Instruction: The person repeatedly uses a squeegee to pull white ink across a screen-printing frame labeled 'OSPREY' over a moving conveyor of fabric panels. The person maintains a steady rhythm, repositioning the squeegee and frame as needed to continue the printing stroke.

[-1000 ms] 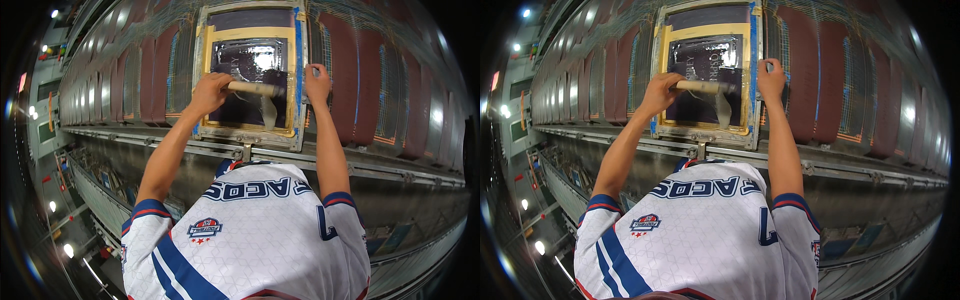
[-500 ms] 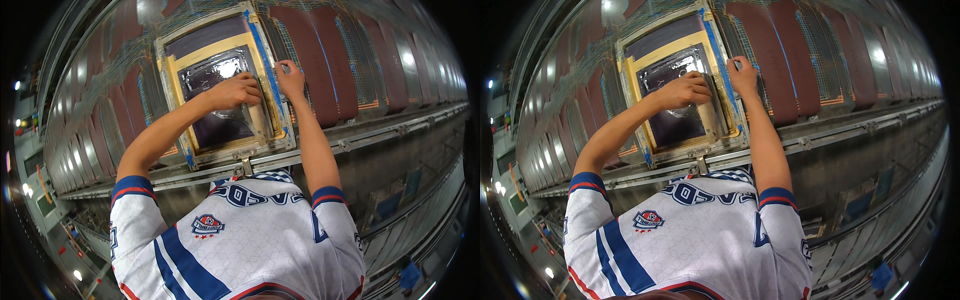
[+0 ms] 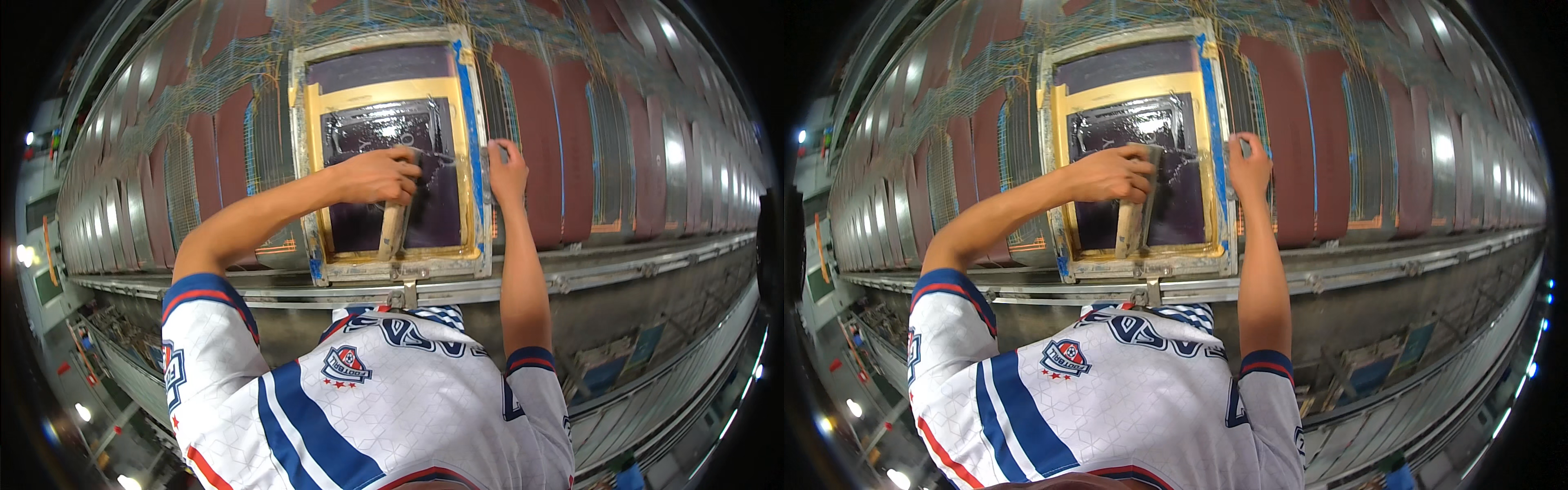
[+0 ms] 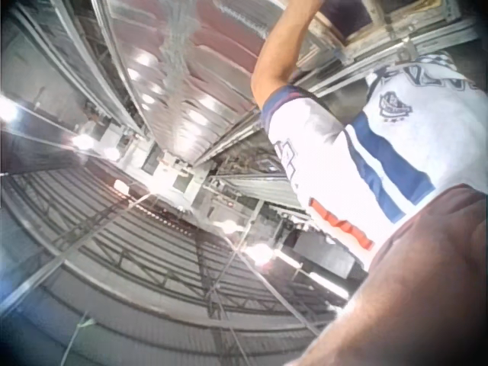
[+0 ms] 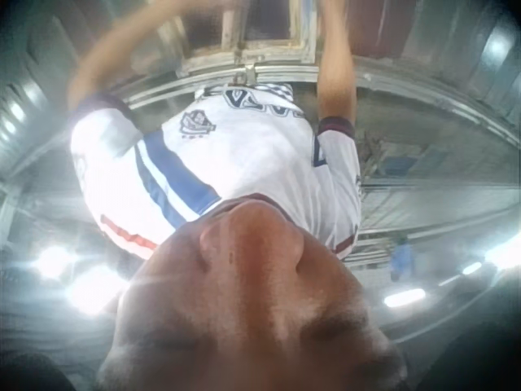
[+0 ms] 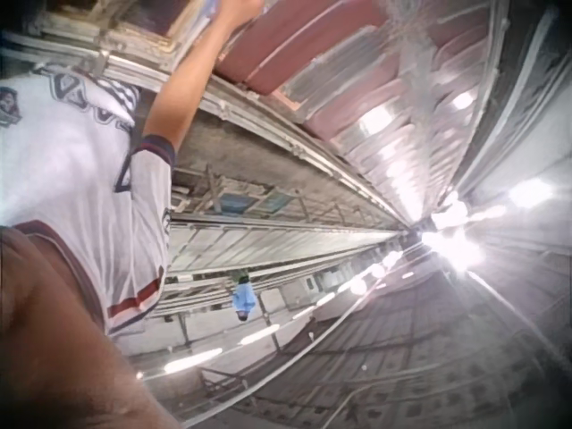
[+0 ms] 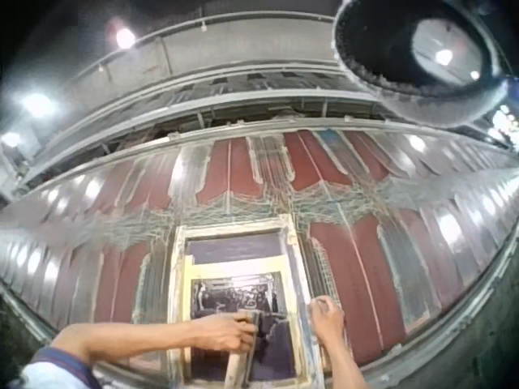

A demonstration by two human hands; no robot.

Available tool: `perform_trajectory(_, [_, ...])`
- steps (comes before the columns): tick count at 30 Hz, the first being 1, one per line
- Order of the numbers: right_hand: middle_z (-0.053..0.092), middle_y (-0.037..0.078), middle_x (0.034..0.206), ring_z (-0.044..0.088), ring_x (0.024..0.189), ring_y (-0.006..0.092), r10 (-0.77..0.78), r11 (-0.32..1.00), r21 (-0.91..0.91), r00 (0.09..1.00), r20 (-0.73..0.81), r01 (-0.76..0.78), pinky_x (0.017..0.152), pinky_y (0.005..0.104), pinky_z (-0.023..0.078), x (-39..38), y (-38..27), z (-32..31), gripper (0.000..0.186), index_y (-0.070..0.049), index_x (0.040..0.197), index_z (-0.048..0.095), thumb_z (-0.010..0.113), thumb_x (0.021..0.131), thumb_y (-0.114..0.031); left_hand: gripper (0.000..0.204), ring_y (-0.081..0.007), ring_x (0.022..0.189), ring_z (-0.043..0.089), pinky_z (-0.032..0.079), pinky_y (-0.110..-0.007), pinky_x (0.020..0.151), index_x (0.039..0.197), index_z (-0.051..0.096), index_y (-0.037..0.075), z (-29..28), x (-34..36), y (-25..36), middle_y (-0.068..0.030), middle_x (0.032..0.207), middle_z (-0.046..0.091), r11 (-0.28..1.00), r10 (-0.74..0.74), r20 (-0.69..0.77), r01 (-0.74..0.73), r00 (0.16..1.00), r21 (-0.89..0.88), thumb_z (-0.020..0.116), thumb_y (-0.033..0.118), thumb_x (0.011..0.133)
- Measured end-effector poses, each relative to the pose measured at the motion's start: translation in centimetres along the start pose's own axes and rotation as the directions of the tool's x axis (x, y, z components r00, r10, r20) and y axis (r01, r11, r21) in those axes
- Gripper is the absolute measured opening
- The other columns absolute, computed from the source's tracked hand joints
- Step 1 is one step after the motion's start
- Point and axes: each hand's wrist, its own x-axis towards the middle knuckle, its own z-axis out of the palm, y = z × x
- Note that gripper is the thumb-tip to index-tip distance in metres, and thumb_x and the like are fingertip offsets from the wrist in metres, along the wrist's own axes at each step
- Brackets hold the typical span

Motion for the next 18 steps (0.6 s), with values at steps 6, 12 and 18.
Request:
perform_trajectory(6, [0.066, 0.020, 0.122, 0.057, 0.120, 0.0365, -0.104, 0.912, -0.375, 0.979, 0.178, 0.166, 0.102, 0.0447, 0.045, 1.3, -0.8, -1.5, 0.038, -0.011, 0.111, 0.073, 0.071, 0.092, -0.043, 0.027, -0.0206, 0.098, 0.064, 0.042, -0.038, 0.087, 0.104, 0.071, 0.016, 0.0, -5.3, 1.1, 0.0017, 0.093, 0.071, 0.764, -0.638, -0.188, 0.644, 0.747, -0.030, 0.071, 0.006, 0.079])
perform_trajectory(12, [0.071, 0.018, 0.106, 0.064, 0.107, 0.0360, -0.478, 0.791, 0.025, 0.592, 0.649, 0.612, 0.093, 0.0471, 0.050, 5.3, -12.6, 1.0, 0.049, -0.006, 0.111, 0.072, 0.078, 0.084, -0.046, 0.030, -0.0310, 0.092, 0.066, 0.047, -0.045, 0.082, 0.109, 0.070, 0.010, 1.6, -4.5, -1.7, -0.0085, 0.098, 0.074, 0.631, -0.756, -0.354, 0.757, 0.550, -0.171, 0.076, 0.010, 0.080])
perform_trajectory(18, [0.073, 0.021, 0.094, 0.069, 0.096, 0.0410, -0.326, 0.645, -0.233, 0.537, 0.778, 0.728, 0.089, 0.0494, 0.053, 9.1, -12.9, 5.8, 0.040, -0.006, 0.106, 0.075, 0.083, 0.078, -0.033, 0.027, -0.0400, 0.084, 0.065, 0.050, -0.051, 0.074, 0.100, 0.070, 0.008, 0.8, -4.4, -7.4, -0.0151, 0.083, 0.069, 0.661, -0.738, -0.371, 0.716, 0.564, -0.226, 0.081, 0.016, 0.077])
